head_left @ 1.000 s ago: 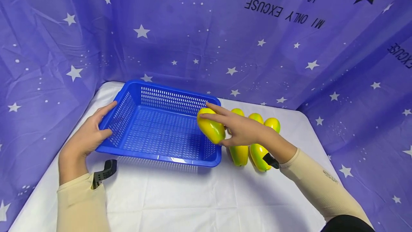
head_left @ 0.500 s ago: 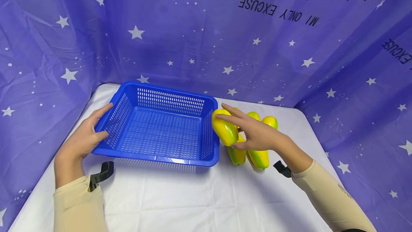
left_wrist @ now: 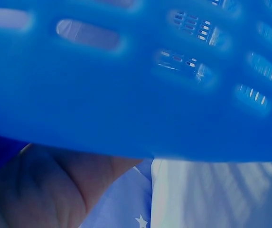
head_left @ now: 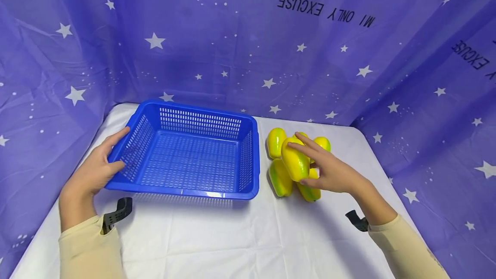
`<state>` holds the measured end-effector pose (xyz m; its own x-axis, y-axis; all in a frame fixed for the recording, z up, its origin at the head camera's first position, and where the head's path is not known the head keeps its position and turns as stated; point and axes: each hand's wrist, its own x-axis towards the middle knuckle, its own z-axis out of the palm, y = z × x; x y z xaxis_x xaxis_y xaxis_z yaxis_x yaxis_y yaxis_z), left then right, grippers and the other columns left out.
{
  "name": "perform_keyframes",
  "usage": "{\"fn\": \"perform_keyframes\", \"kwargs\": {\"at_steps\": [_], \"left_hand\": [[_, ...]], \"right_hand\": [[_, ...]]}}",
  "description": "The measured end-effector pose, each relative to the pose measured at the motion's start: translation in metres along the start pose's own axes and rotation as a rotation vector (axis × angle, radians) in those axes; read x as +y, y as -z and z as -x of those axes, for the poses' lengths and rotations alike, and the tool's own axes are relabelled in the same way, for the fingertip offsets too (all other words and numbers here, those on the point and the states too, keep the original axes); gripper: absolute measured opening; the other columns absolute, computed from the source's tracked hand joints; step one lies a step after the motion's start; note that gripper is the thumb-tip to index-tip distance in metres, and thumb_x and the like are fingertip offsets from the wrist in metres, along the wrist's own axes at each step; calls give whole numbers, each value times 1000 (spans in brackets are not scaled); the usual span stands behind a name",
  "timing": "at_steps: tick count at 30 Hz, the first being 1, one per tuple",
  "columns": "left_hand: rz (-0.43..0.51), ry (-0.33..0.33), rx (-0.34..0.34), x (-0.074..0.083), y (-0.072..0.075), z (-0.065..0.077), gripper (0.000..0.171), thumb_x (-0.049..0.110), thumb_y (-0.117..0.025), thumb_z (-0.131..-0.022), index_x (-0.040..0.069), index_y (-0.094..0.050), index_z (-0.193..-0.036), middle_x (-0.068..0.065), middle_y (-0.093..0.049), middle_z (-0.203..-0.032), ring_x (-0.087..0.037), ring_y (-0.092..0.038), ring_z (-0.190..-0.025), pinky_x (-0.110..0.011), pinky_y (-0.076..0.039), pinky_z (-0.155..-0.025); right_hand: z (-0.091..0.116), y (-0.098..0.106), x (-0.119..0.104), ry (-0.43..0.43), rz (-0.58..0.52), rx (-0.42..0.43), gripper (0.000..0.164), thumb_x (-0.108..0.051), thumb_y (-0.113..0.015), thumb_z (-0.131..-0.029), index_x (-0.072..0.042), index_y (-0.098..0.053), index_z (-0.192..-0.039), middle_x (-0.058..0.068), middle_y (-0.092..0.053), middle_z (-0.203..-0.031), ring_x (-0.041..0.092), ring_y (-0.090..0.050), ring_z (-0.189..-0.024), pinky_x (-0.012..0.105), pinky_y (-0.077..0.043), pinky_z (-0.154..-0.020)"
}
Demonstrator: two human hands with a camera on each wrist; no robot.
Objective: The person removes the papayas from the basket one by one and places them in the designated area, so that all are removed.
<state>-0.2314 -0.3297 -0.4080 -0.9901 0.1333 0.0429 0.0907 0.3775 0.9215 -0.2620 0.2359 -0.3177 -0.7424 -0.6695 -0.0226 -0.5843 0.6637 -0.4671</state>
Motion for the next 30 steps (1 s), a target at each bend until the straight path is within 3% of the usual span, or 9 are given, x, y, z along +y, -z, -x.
{"fn": "perform_keyframes", "kwargs": {"at_steps": [4,10,15,23,30], "left_hand": [[-12,-5,6,1,-1,-2,90,-15,-48,-82,21,-14,-158,-25,-23,-142,-15,-57,-82,-30,-51,-60],[-67,-26,19,1,-2,-2,90,-15,-50,-81,18,-15,-158,-25,-24,-144,-14,-49,-93,-22,-48,-65],[-83,-41,28,0,-2,1,90,-16,-51,-81,18,-17,-157,-25,-25,-142,-10,-50,-91,-22,-48,-64],[-35,-41,31,-1,-3,4,88,-16,-48,-83,21,-19,-157,-20,-28,-139,-12,-60,-76,-28,-51,-58],[-26,-46,20,-3,-4,3,89,-17,-47,-82,22,-19,-157,-22,-25,-141,-11,-60,-78,-30,-52,-58]], "right_hand": [[18,0,17,-30,-7,45,97,-14,-82,-75,-33,-28,-153,-1,-6,-163,25,-39,-133,30,-53,-80],[49,-3,41,-95,-1,120,100,-13,-84,-71,-31,-30,-153,-2,-9,-162,28,-32,-139,29,-54,-77],[71,-9,59,-131,6,154,98,-12,-84,-70,-27,-32,-153,2,-12,-161,30,-41,-129,30,-55,-73],[98,-18,81,-201,6,148,99,-8,-84,-69,-26,-33,-152,8,-15,-160,32,-42,-127,30,-54,-73],[111,-29,99,-316,38,83,96,-11,-82,-69,-26,-36,-151,15,-17,-159,33,-49,-119,37,-52,-75]]}}
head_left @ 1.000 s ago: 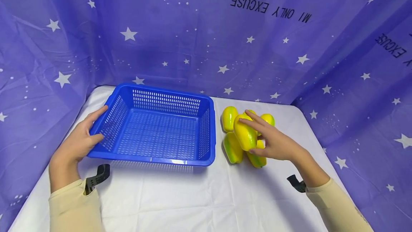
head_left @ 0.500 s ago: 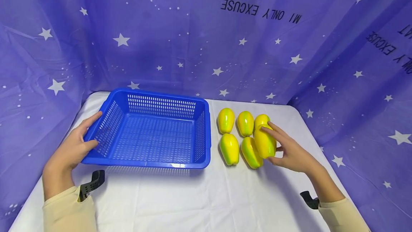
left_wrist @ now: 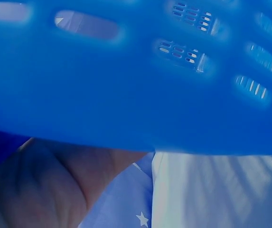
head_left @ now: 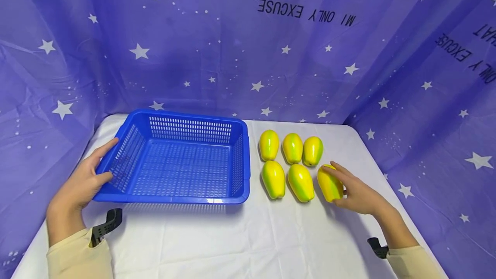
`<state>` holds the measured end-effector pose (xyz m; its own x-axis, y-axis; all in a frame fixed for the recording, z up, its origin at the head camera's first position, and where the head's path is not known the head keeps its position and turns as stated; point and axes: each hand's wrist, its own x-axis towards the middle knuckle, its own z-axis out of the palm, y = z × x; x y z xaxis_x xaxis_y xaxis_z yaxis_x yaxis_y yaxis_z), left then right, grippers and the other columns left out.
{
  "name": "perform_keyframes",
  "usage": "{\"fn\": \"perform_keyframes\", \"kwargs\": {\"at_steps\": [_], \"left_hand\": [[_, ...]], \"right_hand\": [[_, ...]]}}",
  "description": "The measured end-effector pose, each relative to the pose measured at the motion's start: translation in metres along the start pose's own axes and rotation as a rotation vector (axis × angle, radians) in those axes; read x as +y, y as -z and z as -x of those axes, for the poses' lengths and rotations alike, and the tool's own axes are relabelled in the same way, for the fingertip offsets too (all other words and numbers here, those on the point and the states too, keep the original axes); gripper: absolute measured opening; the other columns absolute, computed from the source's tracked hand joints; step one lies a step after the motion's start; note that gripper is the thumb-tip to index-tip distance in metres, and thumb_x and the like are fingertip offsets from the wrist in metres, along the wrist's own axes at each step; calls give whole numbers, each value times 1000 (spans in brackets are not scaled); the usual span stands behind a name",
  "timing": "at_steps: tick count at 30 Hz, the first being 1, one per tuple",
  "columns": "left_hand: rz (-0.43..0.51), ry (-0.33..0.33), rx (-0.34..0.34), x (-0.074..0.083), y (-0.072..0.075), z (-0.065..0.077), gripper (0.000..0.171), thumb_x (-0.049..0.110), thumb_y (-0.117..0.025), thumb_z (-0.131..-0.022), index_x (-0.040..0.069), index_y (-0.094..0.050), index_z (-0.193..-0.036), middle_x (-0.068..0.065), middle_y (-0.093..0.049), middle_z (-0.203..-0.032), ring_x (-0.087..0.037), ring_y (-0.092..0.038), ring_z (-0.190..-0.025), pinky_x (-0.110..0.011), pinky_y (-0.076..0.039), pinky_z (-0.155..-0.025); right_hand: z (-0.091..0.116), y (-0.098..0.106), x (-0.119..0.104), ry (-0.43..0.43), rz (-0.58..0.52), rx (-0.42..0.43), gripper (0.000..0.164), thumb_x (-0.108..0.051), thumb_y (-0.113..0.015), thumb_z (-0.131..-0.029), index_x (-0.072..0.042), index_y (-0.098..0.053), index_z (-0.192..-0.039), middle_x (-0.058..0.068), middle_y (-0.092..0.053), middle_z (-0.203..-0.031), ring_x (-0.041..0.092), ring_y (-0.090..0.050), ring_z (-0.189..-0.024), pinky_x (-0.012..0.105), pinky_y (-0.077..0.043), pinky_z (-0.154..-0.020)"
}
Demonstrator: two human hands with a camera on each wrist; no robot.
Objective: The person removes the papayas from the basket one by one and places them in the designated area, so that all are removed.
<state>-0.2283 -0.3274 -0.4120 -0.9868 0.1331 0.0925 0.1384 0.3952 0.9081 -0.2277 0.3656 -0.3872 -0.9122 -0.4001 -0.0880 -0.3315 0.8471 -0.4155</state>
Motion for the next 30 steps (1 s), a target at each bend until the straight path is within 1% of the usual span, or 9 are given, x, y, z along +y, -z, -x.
{"fn": "perform_keyframes", "kwargs": {"at_steps": [3,7,11,14,19,22,24,28,30], "left_hand": [[50,8,-10,-2,1,4,90,-19,-45,-82,23,-19,-157,-23,-26,-136,-13,-62,-77,-32,-53,-57],[78,5,-12,-3,-1,6,88,-19,-44,-84,23,-19,-157,-21,-28,-132,-16,-63,-75,-33,-54,-58],[50,-5,-7,-1,-3,5,87,-18,-44,-85,22,-18,-157,-21,-26,-139,-13,-61,-81,-31,-54,-60],[17,-19,0,1,-6,3,87,-18,-46,-83,19,-18,-157,-22,-24,-142,-11,-56,-88,-29,-52,-61],[-26,-38,14,5,-10,-1,89,-18,-47,-79,15,-19,-157,-25,-25,-143,-14,-45,-98,-23,-48,-67],[-26,-38,22,5,-8,-1,90,-18,-47,-78,17,-20,-157,-23,-25,-145,-15,-43,-101,-21,-47,-68],[-17,-42,22,5,-6,0,90,-18,-47,-78,17,-20,-157,-22,-25,-144,-14,-44,-99,-24,-49,-67],[-5,-49,17,5,-3,3,90,-19,-46,-79,16,-20,-157,-22,-25,-141,-11,-49,-94,-27,-50,-64],[-11,-55,18,5,-2,4,89,-19,-46,-79,15,-20,-157,-23,-25,-142,-10,-47,-96,-26,-50,-64]], "right_hand": [[-5,-6,6,-31,38,-45,95,-13,-81,-68,-26,-36,-151,17,-16,-159,37,-44,-126,49,-49,-86],[-11,-10,9,-36,42,-56,96,-14,-80,-68,-25,-36,-152,18,-15,-159,43,-31,-137,61,-37,-98],[-13,-10,11,-31,30,-50,97,-14,-81,-68,-26,-35,-152,17,-14,-159,43,-31,-137,62,-37,-97],[-10,-9,12,-29,11,-59,96,-15,-80,-69,-26,-34,-153,17,-12,-160,43,-35,-134,59,-43,-93],[-1,-6,12,-21,-25,-41,94,-18,-82,-72,-26,-33,-153,17,-9,-160,45,-37,-132,60,-45,-89],[3,0,7,-13,-4,-8,94,-25,-81,-74,-27,-31,-154,15,-8,-161,48,-29,-136,68,-36,-93],[4,3,1,-13,10,18,92,-27,-80,-76,-28,-31,-154,13,-7,-161,48,-19,-140,73,-23,-99],[2,2,-11,13,60,97,86,-28,-76,-81,-27,-30,-154,14,-9,-161,49,-7,-142,72,1,-104],[-3,-1,-20,53,98,155,83,-27,-74,-82,-24,-32,-153,17,-12,-160,50,-5,-142,70,8,-103]]}}
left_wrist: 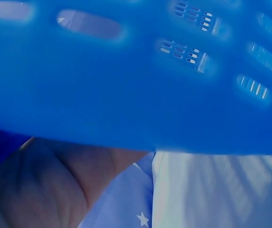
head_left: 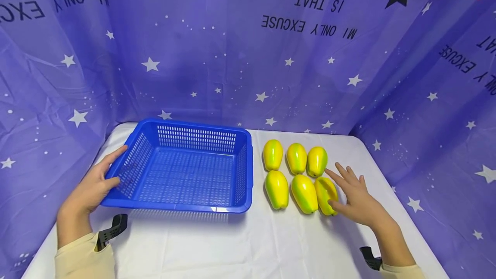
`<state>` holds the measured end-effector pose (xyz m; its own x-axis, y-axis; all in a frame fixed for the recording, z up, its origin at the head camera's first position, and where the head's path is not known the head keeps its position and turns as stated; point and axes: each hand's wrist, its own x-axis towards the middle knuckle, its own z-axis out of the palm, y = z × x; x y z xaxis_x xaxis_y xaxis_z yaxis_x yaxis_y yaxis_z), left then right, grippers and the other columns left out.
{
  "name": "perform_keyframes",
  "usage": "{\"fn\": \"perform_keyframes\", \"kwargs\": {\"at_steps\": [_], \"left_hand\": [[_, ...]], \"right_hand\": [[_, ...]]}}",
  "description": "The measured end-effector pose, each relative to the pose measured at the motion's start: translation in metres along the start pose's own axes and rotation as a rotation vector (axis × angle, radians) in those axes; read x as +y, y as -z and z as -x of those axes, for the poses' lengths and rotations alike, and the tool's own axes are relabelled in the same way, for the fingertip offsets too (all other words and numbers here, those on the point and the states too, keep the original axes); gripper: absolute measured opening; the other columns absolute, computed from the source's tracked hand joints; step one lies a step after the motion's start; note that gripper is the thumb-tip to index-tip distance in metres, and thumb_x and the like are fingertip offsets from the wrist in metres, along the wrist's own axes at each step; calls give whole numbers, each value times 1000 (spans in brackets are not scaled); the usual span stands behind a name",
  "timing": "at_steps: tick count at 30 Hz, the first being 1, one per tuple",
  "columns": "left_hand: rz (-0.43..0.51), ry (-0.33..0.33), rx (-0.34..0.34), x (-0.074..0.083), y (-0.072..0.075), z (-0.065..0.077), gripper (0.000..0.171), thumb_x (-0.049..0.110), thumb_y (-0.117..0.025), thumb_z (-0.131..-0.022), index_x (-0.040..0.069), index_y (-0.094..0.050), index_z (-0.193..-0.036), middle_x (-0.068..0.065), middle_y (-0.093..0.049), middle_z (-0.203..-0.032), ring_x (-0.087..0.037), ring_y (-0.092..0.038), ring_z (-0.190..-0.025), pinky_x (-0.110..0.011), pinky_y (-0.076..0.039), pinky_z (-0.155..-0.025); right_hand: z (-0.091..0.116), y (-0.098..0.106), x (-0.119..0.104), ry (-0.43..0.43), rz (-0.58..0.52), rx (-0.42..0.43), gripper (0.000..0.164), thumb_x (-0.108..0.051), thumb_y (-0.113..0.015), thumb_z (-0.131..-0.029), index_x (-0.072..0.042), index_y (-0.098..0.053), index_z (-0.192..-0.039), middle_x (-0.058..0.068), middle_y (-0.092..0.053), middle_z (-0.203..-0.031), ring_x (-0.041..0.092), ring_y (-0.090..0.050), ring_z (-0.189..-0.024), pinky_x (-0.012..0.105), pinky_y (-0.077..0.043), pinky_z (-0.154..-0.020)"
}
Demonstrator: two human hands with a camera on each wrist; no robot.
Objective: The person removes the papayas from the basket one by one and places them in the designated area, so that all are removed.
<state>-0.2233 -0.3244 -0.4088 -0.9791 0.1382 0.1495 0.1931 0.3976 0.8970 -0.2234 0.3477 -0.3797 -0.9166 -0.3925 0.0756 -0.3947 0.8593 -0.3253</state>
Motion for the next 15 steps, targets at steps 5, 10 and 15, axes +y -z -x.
{"fn": "perform_keyframes", "kwargs": {"at_steps": [5,10,15], "left_hand": [[-59,-8,14,-4,8,4,88,-19,-47,-78,12,-21,-156,-26,-25,-144,-14,-40,-103,-17,-43,-73],[-156,-38,43,-6,7,7,80,-14,-49,-81,8,-25,-154,-29,-27,-147,-30,-34,-114,-12,-23,-90],[-361,-80,97,4,7,6,64,-1,-53,-87,-3,-34,-148,-35,-29,-143,-53,-27,-127,-48,-16,-113]], "right_hand": [[-25,-10,-32,97,40,128,75,-30,-71,-85,-20,-37,-151,19,-19,-158,48,-6,-143,67,5,-107],[-47,-12,-64,167,78,196,73,-40,-65,-88,-19,-36,-152,16,-22,-158,42,-10,-144,60,-3,-112],[-61,-13,-91,226,154,257,73,-46,-62,-88,-18,-37,-152,14,-25,-158,41,-18,-143,57,-13,-113]]}}
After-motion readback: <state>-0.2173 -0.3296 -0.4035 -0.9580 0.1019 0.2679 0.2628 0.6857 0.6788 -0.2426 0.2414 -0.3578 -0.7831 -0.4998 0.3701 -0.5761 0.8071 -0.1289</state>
